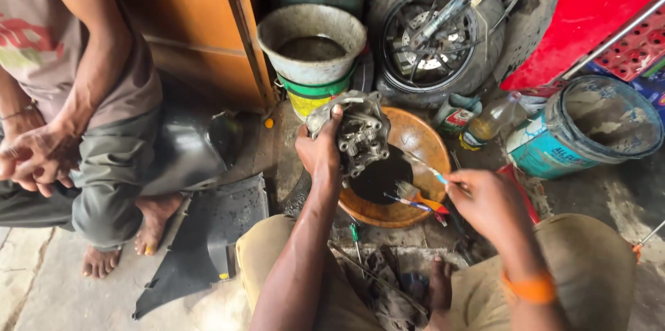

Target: Cleaning and repairing a motorcycle engine cylinder head using a brush and tools.

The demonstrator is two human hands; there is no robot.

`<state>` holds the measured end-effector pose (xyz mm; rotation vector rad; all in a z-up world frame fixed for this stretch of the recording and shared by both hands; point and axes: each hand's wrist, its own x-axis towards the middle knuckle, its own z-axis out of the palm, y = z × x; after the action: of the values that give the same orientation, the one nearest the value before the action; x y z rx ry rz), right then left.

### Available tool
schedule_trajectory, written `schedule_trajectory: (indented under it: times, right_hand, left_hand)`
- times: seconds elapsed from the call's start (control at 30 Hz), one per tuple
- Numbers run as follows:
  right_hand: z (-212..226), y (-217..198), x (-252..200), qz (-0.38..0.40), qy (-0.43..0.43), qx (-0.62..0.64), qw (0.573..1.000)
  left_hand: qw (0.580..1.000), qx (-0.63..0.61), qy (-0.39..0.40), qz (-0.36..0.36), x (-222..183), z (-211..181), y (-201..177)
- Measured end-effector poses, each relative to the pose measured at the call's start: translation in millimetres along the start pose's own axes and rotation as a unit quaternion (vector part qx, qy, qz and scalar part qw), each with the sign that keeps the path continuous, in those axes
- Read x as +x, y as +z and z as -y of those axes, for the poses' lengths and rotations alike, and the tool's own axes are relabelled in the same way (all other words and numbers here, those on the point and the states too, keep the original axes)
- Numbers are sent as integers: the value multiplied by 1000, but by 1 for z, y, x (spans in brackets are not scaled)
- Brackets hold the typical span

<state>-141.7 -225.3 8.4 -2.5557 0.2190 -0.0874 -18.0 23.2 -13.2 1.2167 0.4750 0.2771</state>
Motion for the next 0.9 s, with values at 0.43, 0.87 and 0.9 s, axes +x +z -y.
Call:
schedule_trajectory:
  times: [0.43,0.87,0.9]
  right_hand:
    - [-194,319,62,131,-2,-208,969]
    - [-35,-40,97,101,-74,55,991]
    - [-36,-52,94,84,-92,131,983]
  left_hand:
    - [983,152,-89,-54,9,18,9]
    - [972,-70,-223,-15,29,22,15]
    - [967,-91,-236,1,28,22,16]
